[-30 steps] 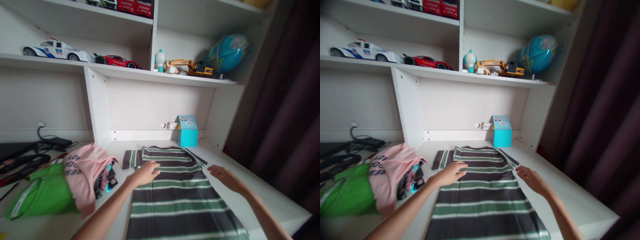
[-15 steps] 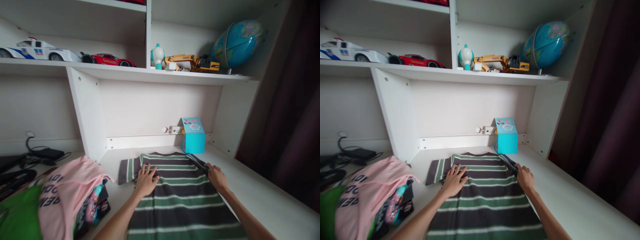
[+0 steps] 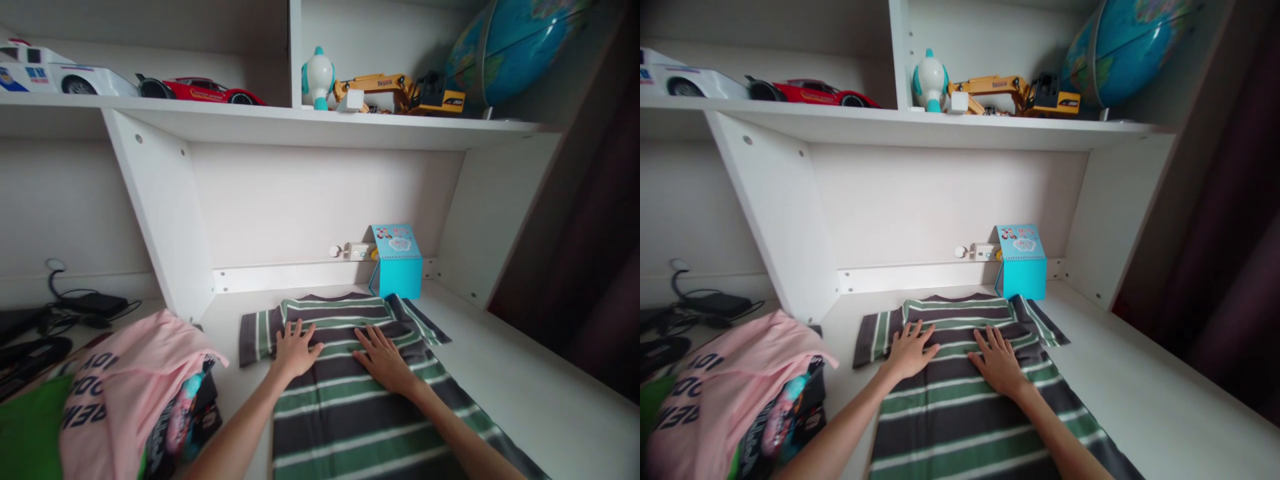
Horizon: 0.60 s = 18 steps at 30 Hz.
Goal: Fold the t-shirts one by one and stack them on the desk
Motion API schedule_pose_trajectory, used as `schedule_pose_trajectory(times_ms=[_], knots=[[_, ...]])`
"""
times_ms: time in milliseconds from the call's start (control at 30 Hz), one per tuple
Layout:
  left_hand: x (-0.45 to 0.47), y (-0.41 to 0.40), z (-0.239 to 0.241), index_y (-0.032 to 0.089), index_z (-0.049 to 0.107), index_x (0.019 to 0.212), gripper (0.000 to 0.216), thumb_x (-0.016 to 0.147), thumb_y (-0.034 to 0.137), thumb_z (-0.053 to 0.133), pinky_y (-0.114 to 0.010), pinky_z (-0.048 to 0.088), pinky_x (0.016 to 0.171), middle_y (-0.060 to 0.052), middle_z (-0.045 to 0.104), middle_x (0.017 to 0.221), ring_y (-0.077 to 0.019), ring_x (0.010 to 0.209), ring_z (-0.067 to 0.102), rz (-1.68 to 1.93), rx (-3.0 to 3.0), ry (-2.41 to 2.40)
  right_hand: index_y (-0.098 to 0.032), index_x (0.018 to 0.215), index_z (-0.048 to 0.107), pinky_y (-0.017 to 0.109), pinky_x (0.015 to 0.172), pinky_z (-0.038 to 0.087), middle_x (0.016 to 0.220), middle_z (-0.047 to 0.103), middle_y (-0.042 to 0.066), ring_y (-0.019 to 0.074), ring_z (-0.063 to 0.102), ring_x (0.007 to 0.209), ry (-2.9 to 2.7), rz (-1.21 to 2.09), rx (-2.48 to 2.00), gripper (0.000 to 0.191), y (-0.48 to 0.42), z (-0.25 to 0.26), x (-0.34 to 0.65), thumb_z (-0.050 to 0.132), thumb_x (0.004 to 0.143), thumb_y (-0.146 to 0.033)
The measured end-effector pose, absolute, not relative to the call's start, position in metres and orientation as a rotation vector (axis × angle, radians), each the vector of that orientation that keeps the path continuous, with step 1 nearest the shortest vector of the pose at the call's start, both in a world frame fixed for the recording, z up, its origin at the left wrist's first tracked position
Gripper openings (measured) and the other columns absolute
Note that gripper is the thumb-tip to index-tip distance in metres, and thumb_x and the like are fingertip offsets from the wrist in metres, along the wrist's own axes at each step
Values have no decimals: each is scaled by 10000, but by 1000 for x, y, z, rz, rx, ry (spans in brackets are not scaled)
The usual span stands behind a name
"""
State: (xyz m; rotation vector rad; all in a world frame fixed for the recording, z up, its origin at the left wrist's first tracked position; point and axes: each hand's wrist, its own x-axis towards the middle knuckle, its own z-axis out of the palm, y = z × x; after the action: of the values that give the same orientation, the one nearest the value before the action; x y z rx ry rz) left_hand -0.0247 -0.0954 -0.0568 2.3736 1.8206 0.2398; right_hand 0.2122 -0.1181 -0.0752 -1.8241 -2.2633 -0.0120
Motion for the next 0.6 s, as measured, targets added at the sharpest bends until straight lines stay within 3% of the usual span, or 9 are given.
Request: schedule_pose_trajectory(times_ms=[133,233,400,500,600], knots=[[-44,-66,-47,257,399,1326,730,766,698,240,-617,237,929,-123,311,1418,-442,1257,240,189,2243,1996,-342,1374,252,542,1009,190,1465,207,39,321,101,1335,-2250,58,-1897,631,-126,-85,211,254,824,-652],[-58,-45,-51,298,290,1374,743,760,709,216,-664,159,936,-79,167,1474,-445,1297,121,170,2111,2054,-398,1364,226,624,974,147,1474,176,35,371,63,1327,-2170,38,-1979,673,-121,-86,218,249,775,-722],[-63,-35,-57,292,179,1405,813,731,745,211,-678,28,953,-64,61,1487,-424,1315,-21,243,2090,2000,-365,1381,195,627,978,136,1479,145,59,370,75,1326,-2160,141,-2093,692,-116,-64,213,278,784,-705],[-68,-29,-45,276,294,1373,849,662,718,432,-684,37,944,-94,122,1477,-449,1305,24,276,2004,1870,-230,1394,233,612,993,124,1466,131,154,377,60,1323,-2224,160,-2061,702,-143,-40,182,318,825,-632],[-85,-21,-32,232,501,1231,773,564,598,636,-674,104,935,-162,310,1409,-472,1278,149,376,1937,1781,-196,1397,230,589,994,196,1457,116,172,362,80,1322,-2474,268,-1593,733,-200,-37,137,309,821,-643]])
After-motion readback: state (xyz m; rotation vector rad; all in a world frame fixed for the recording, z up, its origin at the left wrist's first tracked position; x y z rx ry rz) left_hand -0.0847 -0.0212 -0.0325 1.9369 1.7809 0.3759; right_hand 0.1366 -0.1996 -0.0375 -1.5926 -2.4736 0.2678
